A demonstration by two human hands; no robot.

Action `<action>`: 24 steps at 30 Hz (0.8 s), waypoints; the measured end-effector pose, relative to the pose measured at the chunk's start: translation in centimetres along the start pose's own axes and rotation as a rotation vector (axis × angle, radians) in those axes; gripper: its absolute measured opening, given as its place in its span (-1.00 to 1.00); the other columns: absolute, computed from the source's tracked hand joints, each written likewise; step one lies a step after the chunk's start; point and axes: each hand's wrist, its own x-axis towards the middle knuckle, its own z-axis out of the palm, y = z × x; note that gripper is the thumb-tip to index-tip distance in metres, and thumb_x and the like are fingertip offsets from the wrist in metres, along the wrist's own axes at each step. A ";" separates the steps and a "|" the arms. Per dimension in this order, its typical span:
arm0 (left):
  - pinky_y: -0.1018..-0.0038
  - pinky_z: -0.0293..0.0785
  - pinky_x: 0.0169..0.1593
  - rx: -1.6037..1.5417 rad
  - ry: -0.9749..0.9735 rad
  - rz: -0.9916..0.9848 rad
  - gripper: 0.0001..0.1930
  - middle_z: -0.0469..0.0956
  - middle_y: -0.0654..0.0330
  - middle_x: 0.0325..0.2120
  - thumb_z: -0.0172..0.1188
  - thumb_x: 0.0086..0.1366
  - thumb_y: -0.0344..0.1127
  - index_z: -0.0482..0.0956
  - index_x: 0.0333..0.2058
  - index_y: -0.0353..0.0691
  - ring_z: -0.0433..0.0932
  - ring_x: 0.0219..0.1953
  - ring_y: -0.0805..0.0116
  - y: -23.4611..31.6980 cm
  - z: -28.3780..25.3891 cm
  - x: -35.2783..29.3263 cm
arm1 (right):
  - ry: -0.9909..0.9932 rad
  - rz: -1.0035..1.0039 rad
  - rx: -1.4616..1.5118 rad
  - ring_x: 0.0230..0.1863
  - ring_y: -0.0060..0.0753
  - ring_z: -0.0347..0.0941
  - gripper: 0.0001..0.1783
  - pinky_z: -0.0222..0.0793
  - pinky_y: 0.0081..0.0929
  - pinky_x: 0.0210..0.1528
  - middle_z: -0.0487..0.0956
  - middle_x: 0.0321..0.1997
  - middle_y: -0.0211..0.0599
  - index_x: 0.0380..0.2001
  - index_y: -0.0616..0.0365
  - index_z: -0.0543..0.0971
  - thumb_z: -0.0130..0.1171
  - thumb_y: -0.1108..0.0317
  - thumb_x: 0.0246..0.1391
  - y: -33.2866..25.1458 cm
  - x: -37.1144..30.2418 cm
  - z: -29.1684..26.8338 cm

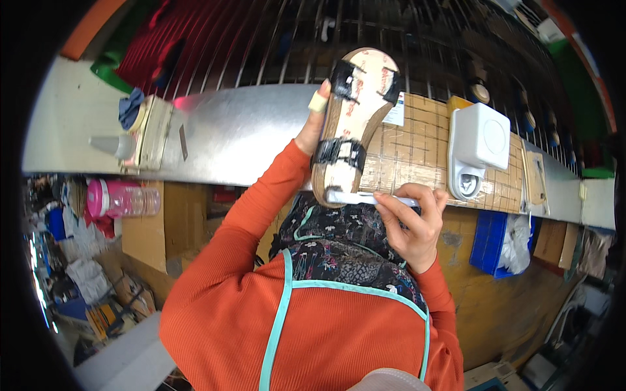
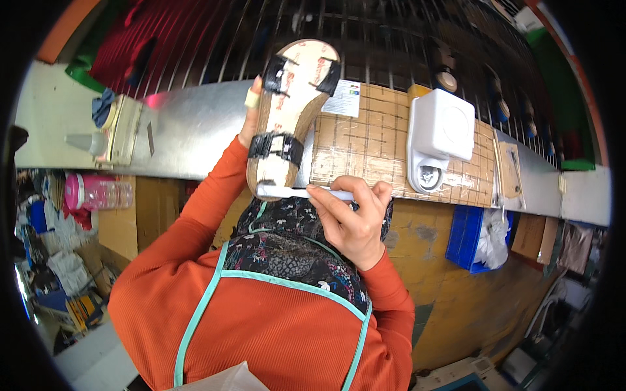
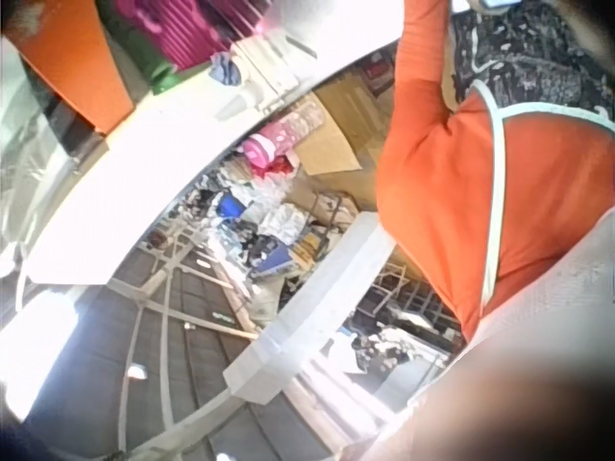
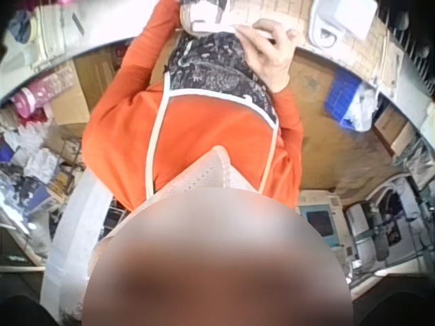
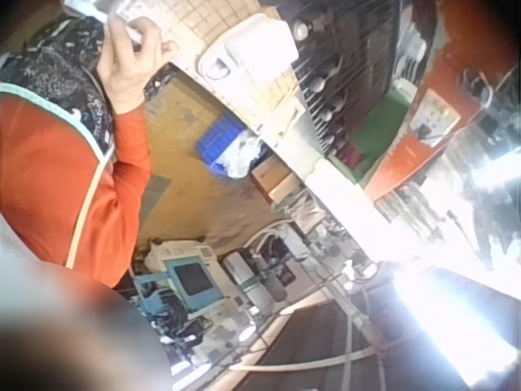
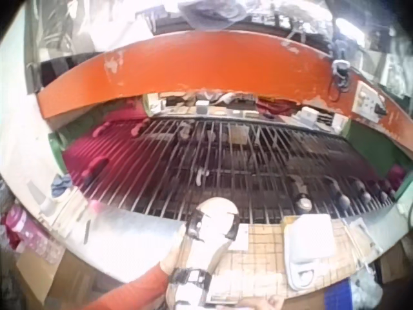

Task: The person applies glue to the strap and sole edges of a blue and black sandal using a small brush. They repeatedly dip the brush into a white container and spread the adhesive along the strap and sole perimeter, then place the sandal on a metal rack and retrieve another sandal to continue the process.

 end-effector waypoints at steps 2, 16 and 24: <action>0.46 0.51 0.02 -0.074 0.029 -0.060 -0.14 0.49 0.09 0.01 -0.16 0.27 0.43 0.31 0.19 -0.27 0.54 -0.03 0.37 -0.5 -0.1 0.1 | 0.003 0.069 0.093 -0.39 -0.52 0.34 -0.71 -0.03 -0.42 -0.22 0.47 -0.34 -0.45 -0.29 -0.07 0.72 0.41 0.39 -0.20 1.1 1.0 -0.2; 0.27 0.21 0.32 0.046 -0.069 -0.103 0.10 0.26 0.00 0.25 0.17 0.02 0.47 0.10 0.31 -0.28 0.31 0.25 0.19 -1.1 1.3 0.8 | 0.442 0.084 -0.344 -0.42 -0.59 0.35 -0.74 -0.06 -0.46 -0.20 0.48 -0.30 -0.46 -0.27 -0.06 0.72 0.39 0.37 -0.13 5.5 5.1 0.5; 0.21 0.60 -0.23 -0.506 -0.009 -0.326 -0.23 0.50 -0.13 -0.11 -0.07 0.24 0.38 0.35 0.13 -0.22 0.57 -0.23 0.00 -1.2 0.9 5.0 | 0.419 0.505 0.685 -0.22 -0.48 0.37 -0.81 0.34 -0.59 -0.15 0.43 -0.21 -0.32 -0.27 0.29 0.67 0.28 0.56 -0.03 6.6 1.9 -2.7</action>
